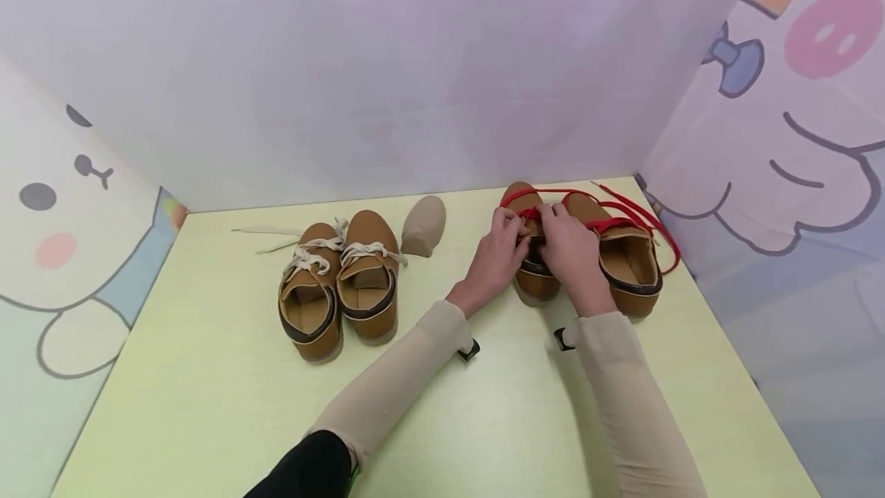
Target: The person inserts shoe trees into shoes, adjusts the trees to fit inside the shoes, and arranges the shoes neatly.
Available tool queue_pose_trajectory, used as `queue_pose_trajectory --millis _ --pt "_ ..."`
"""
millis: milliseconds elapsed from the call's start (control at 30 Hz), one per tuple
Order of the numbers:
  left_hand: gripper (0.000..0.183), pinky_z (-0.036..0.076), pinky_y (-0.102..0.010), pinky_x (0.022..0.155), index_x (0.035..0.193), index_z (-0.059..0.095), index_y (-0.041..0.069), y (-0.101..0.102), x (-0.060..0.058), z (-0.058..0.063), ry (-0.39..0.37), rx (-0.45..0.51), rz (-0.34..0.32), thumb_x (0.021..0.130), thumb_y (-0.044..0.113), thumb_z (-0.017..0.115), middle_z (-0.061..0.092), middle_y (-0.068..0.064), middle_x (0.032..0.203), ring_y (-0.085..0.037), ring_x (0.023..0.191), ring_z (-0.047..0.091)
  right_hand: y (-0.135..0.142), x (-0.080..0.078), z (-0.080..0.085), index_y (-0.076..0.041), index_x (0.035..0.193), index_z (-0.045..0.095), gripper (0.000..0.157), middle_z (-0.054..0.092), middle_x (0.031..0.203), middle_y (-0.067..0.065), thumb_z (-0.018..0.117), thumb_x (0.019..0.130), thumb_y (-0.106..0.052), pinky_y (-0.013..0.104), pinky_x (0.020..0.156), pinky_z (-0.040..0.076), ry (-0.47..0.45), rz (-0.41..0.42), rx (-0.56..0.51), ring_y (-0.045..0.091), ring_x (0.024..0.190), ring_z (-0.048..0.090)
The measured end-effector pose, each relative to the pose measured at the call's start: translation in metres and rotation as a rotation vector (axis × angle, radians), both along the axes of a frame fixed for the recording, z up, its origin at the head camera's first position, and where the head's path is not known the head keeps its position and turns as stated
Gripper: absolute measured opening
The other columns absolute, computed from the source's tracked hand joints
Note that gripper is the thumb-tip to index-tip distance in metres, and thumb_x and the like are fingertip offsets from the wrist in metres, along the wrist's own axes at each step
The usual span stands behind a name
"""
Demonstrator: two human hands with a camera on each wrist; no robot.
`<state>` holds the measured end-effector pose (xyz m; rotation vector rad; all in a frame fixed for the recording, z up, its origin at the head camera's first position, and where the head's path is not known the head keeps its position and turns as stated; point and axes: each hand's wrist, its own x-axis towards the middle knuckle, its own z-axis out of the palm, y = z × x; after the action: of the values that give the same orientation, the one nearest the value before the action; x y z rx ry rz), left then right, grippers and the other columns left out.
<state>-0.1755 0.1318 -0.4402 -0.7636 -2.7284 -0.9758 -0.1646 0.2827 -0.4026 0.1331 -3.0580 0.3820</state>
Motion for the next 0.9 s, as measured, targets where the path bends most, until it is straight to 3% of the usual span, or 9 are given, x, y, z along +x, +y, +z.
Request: queue_pose_trajectory --millis 200,433,633,767,833,900 --pt "0.011 0.054 -0.014 0.073 0.112 0.061 0.014 0.002 0.0 -0.004 0.036 -0.022 -0.002 0.105 0.024 0.062 0.044 -0.006 0.129 -0.009 0.076 0.06 -0.003 -0.003 -0.001 -0.002 0.141 0.051 0.052 0.057 0.128 0.028 0.065 0.09 -0.003 0.067 0.07 0.055 0.014 -0.048 -0.008 0.049 0.093 0.066" --pt "0.013 0.053 -0.017 0.068 0.114 0.058 0.014 0.006 0.0 -0.003 0.063 -0.009 0.057 0.103 0.02 0.064 0.045 -0.007 0.13 -0.01 0.073 0.06 -0.003 -0.003 -0.005 0.003 0.147 0.039 0.064 0.043 0.142 0.034 0.066 0.089 0.001 0.072 0.089 0.051 0.001 -0.044 -0.074 0.055 0.122 0.049" --pt "0.02 0.058 -0.021 0.069 0.117 0.058 0.014 0.01 0.001 -0.001 0.107 -0.07 0.117 0.102 0.024 0.067 0.047 -0.007 0.136 -0.013 0.078 0.068 -0.004 -0.003 -0.009 0.013 0.147 0.028 0.079 0.03 0.145 0.041 0.073 0.083 0.006 0.069 0.094 0.05 0.038 -0.033 -0.111 0.058 0.122 0.041" --pt "0.02 0.06 -0.025 0.091 0.118 0.065 0.014 0.009 0.002 -0.003 0.228 -0.166 0.11 0.103 0.027 0.066 0.054 -0.006 0.14 -0.016 0.112 0.069 0.0 -0.004 -0.01 0.006 0.158 0.02 0.092 0.026 0.156 0.037 0.073 0.083 0.007 0.071 0.1 0.049 0.018 0.006 -0.118 0.06 0.133 0.038" --pt "0.02 0.056 -0.029 0.104 0.117 0.069 0.014 0.009 0.002 -0.003 0.315 -0.224 0.115 0.103 0.028 0.067 0.059 -0.004 0.139 -0.018 0.13 0.062 0.002 -0.006 -0.009 0.003 0.16 0.021 0.091 0.03 0.159 0.035 0.073 0.085 0.005 0.072 0.104 0.046 0.004 0.042 -0.103 0.059 0.139 0.036" --pt "0.019 0.052 -0.028 0.109 0.115 0.073 0.015 0.009 0.002 -0.002 0.375 -0.255 0.114 0.102 0.028 0.069 0.063 -0.002 0.136 -0.017 0.136 0.058 0.005 -0.007 -0.009 0.003 0.159 0.028 0.085 0.038 0.156 0.034 0.073 0.087 0.002 0.071 0.105 0.046 -0.005 0.065 -0.083 0.057 0.138 0.04"
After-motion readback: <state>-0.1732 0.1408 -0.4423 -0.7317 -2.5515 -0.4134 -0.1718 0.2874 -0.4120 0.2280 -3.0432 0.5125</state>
